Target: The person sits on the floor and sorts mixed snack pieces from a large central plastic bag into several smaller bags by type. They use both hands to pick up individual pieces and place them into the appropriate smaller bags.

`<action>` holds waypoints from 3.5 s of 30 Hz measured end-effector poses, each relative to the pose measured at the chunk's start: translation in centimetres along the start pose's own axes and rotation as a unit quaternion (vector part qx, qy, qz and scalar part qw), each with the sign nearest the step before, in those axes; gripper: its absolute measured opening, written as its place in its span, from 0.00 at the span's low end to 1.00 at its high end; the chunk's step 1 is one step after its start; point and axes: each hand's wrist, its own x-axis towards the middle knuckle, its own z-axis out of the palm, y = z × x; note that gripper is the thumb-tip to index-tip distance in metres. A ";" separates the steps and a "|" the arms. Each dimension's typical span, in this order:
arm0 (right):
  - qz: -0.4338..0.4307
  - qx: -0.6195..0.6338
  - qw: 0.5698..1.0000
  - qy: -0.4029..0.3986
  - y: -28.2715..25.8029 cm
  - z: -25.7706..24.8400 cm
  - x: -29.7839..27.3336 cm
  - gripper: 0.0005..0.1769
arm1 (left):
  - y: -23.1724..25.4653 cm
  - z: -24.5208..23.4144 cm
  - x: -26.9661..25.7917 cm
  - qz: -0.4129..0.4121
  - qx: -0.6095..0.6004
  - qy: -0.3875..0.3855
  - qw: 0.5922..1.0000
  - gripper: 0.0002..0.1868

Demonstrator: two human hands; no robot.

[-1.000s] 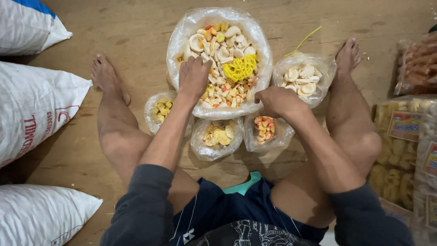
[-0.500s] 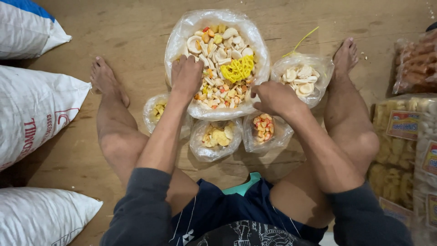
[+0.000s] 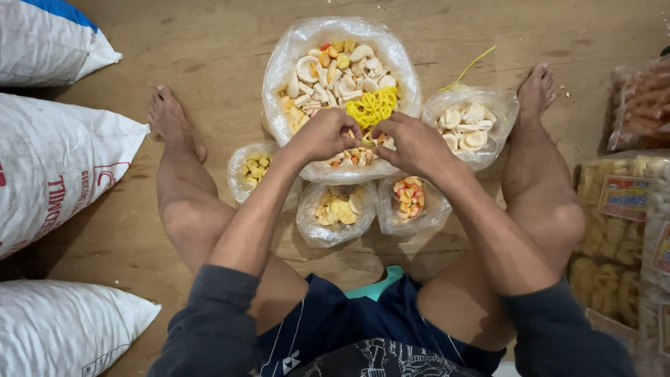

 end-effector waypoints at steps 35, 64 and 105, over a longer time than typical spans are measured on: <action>0.073 -0.157 0.966 -0.191 3.4 0.5 -0.8 0.20 | -11.3 4.6 5.2 -0.079 0.363 0.113 0.921 0.14; 0.087 -0.154 0.963 -0.206 4.5 2.1 -0.3 0.17 | -7.9 6.4 3.2 -0.055 0.181 0.002 0.982 0.09; -0.077 -0.130 0.988 0.017 1.6 3.4 -0.3 0.24 | 0.4 3.4 -0.8 0.029 0.281 -0.049 0.958 0.14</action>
